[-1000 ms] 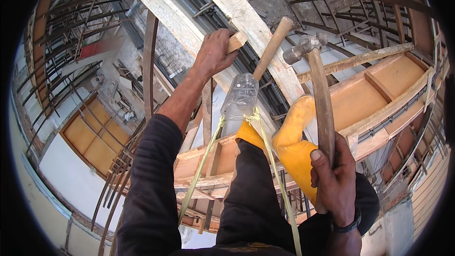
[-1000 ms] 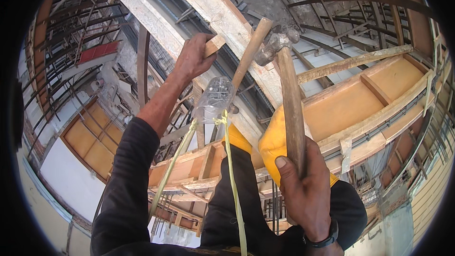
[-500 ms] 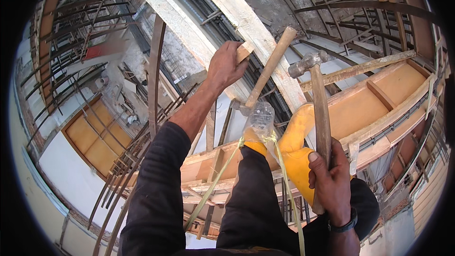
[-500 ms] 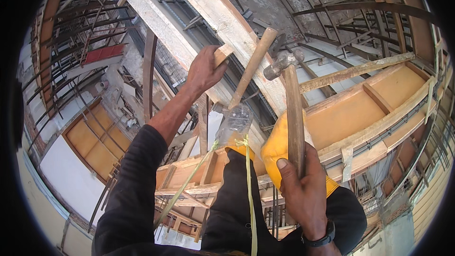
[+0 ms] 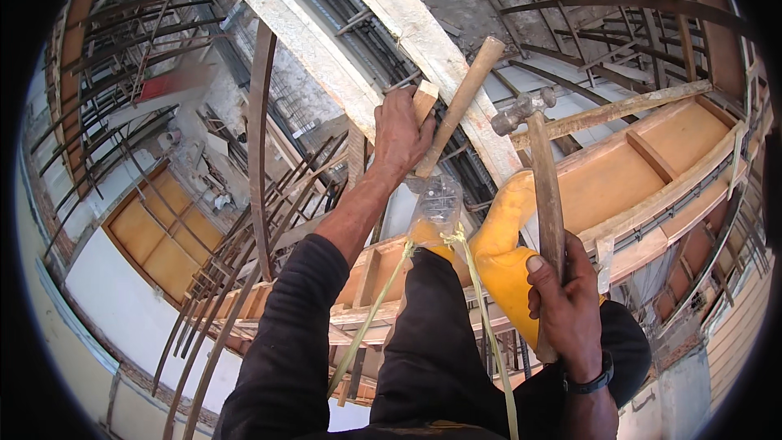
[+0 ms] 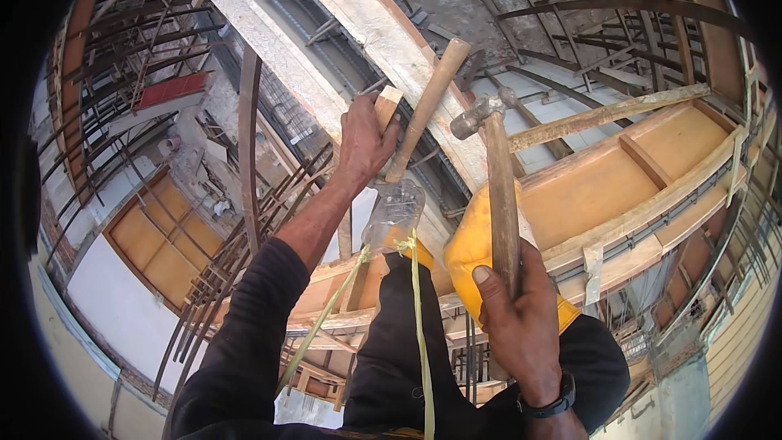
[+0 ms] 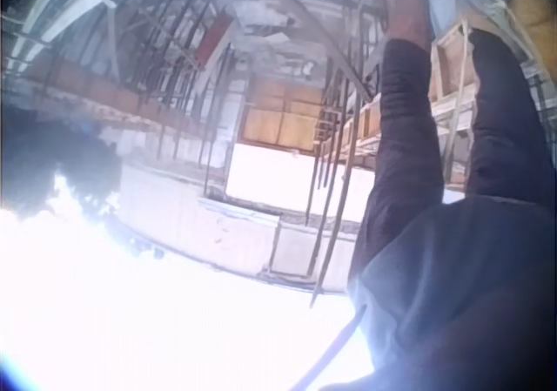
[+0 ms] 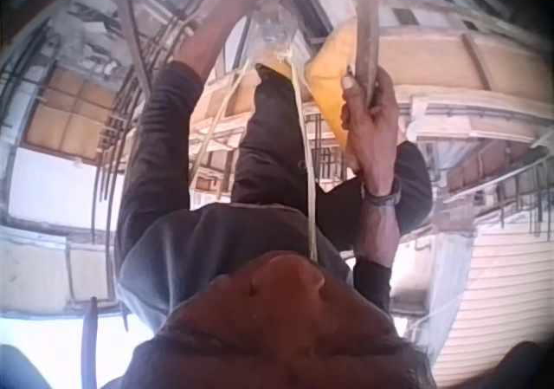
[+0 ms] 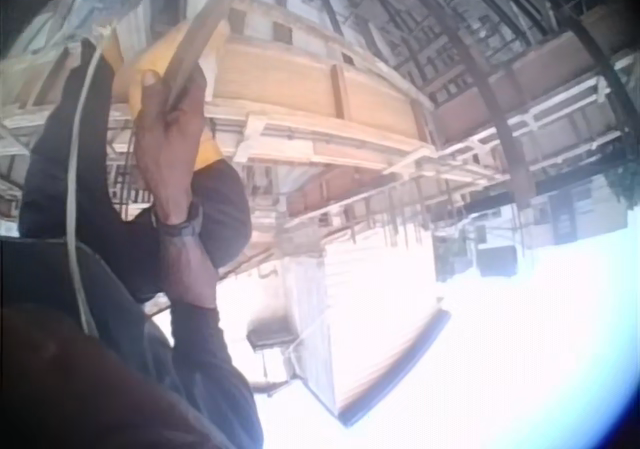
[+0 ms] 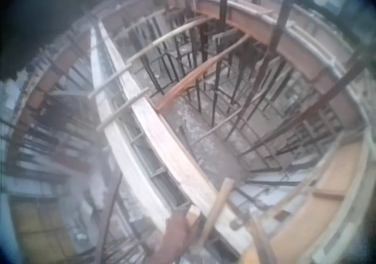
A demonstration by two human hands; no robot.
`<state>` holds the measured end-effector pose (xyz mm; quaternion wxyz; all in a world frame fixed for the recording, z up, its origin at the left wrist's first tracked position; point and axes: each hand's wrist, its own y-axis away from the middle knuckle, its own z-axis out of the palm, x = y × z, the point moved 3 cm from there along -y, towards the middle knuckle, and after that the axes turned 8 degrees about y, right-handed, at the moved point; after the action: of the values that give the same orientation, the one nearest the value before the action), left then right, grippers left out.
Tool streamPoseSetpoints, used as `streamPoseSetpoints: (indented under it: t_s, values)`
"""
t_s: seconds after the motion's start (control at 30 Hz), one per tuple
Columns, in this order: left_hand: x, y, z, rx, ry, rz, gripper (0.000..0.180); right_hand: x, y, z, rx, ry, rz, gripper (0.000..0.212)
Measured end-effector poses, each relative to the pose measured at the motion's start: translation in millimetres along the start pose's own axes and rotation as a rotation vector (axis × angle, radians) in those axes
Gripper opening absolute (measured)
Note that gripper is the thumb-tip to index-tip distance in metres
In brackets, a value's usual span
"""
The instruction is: The person stands on a construction beam and uses a hammer to drive a wooden wedge into the gap between a wooden frame and a steel reinforcement rebar structure.
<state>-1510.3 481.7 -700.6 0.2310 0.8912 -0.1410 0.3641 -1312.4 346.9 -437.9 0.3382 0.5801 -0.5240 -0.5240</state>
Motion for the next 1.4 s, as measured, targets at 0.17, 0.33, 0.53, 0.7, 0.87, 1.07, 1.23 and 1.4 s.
streamPoseSetpoints:
  t_s: [0.17, 0.33, 0.53, 0.7, 0.87, 1.07, 1.23, 1.4]
  values:
    - [-11.4, -5.9, 16.4, 0.117, 0.069, -0.125, 0.056, -1.0, 1.1, 2.3, 0.008, 0.011, -0.034, 0.049]
    - [-6.0, -1.6, 19.7, 0.145, -0.022, -0.062, 0.056, 4.1, -0.5, 4.4, 0.017, 0.009, -0.042, 0.053]
    - [-4.2, -2.0, 18.9, 0.147, 0.009, -0.209, 0.052, 3.1, -0.1, 0.7, -0.011, 0.028, 0.003, 0.052]
    - [-4.4, -7.3, 12.6, 0.101, 0.020, -0.236, 0.051, 4.2, -2.5, -0.8, 0.004, 0.025, -0.001, 0.052]
    - [-11.8, 6.7, 15.7, 0.084, 0.006, -0.252, 0.053, 6.8, -10.9, 5.0, 0.002, 0.074, -0.011, 0.049]
    - [7.1, -0.3, 12.8, 0.058, 0.014, -0.115, 0.050, 6.5, -6.6, -4.4, -0.017, 0.032, -0.021, 0.049]
    - [2.7, 4.4, 13.6, 0.103, 0.072, -0.226, 0.049, 2.2, -10.4, 2.7, -0.002, 0.068, -0.012, 0.050]
    - [-4.5, 3.4, 21.7, 0.144, 0.091, -0.288, 0.045, 8.2, -11.6, -0.8, 0.000, 0.085, -0.062, 0.054]
